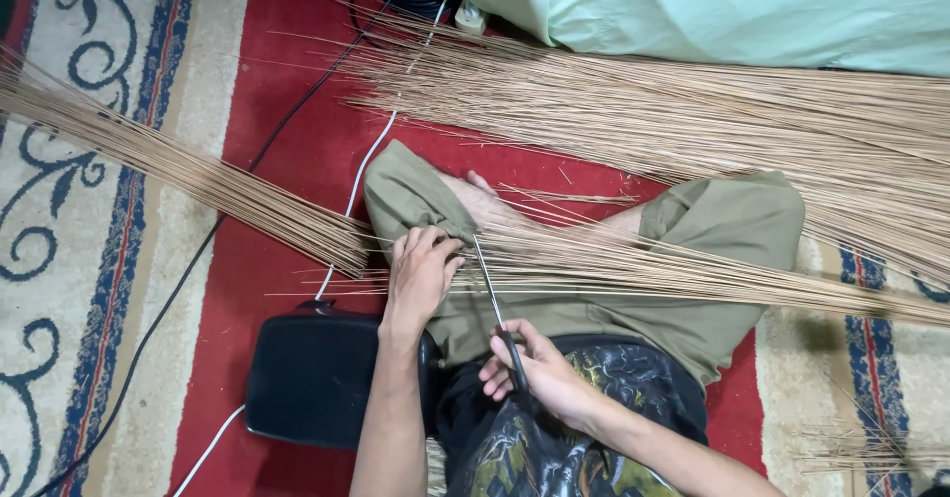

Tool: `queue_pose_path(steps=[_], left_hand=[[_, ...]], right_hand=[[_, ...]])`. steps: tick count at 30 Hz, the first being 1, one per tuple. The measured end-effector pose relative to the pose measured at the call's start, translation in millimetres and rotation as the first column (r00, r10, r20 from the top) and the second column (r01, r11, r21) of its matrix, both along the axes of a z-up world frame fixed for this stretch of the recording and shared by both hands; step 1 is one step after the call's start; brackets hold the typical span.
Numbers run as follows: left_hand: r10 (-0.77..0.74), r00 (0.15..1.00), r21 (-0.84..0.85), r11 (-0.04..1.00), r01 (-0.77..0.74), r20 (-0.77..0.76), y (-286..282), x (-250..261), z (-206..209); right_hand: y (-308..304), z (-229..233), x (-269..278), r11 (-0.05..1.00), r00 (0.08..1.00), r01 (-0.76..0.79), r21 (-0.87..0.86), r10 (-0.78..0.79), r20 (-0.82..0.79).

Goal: Trimming the ends of thin bamboo sticks with scissors to achieve a uniform length.

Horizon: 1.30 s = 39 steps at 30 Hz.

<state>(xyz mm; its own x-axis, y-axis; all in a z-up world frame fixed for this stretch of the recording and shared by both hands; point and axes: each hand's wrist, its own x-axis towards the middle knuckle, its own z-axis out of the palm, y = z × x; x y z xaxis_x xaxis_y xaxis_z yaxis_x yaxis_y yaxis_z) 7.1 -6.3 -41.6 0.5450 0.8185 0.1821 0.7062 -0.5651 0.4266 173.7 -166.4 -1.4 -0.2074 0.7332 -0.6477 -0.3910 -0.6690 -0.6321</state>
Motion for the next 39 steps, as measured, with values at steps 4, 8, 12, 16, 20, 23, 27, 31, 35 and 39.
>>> queue_pose_path(steps=[4,8,12,16,20,23,27,31,35,39], left_hand=[[-0.029,1.0,-0.04,0.999,0.029,0.0,-1.4,2.9,4.3],[-0.037,0.997,0.018,0.999,0.036,0.063,-1.1,7.4,7.5],[-0.03,0.999,0.017,0.999,0.03,0.042,-1.1,6.4,4.4],[-0.056,0.997,0.056,0.997,0.053,0.057,-2.1,7.2,4.6],[-0.044,0.998,0.033,0.999,0.043,0.043,-0.3,9.4,10.0],[-0.044,0.998,0.041,0.998,0.042,0.041,-1.4,8.8,14.1],[-0.036,0.997,0.026,0.999,0.035,0.061,0.0,5.1,17.6],[-0.019,0.998,0.025,1.0,0.018,0.064,2.7,0.7,15.4],[-0.017,0.998,0.035,0.999,0.014,0.068,1.7,1.1,18.1],[-0.022,0.997,0.024,1.0,0.02,0.07,1.5,1.1,22.2]], right_hand=[[-0.3,-2.3,0.4,1.0,1.0,0.017,0.005,-0.017,-0.023],[2.8,1.7,0.3,1.0,1.0,0.007,-0.017,-0.008,-0.006],[4.6,3.3,0.4,1.0,1.0,-0.008,-0.024,0.008,0.002],[5.6,5.2,1.6,0.999,1.0,-0.018,-0.026,0.018,0.013],[8.3,6.8,4.3,1.0,1.0,0.007,-0.03,-0.007,0.007],[7.5,12.6,2.7,0.999,1.0,-0.002,-0.046,0.003,0.013],[4.8,14.2,0.4,0.999,0.999,0.004,-0.048,-0.006,-0.032],[0.4,19.7,-1.8,0.999,0.999,-0.039,-0.037,0.038,-0.038],[-3.2,22.6,-8.4,0.99,0.997,-0.052,-0.129,0.043,-0.07],[4.9,26.1,-17.0,0.991,0.996,0.024,-0.135,-0.036,-0.086]])
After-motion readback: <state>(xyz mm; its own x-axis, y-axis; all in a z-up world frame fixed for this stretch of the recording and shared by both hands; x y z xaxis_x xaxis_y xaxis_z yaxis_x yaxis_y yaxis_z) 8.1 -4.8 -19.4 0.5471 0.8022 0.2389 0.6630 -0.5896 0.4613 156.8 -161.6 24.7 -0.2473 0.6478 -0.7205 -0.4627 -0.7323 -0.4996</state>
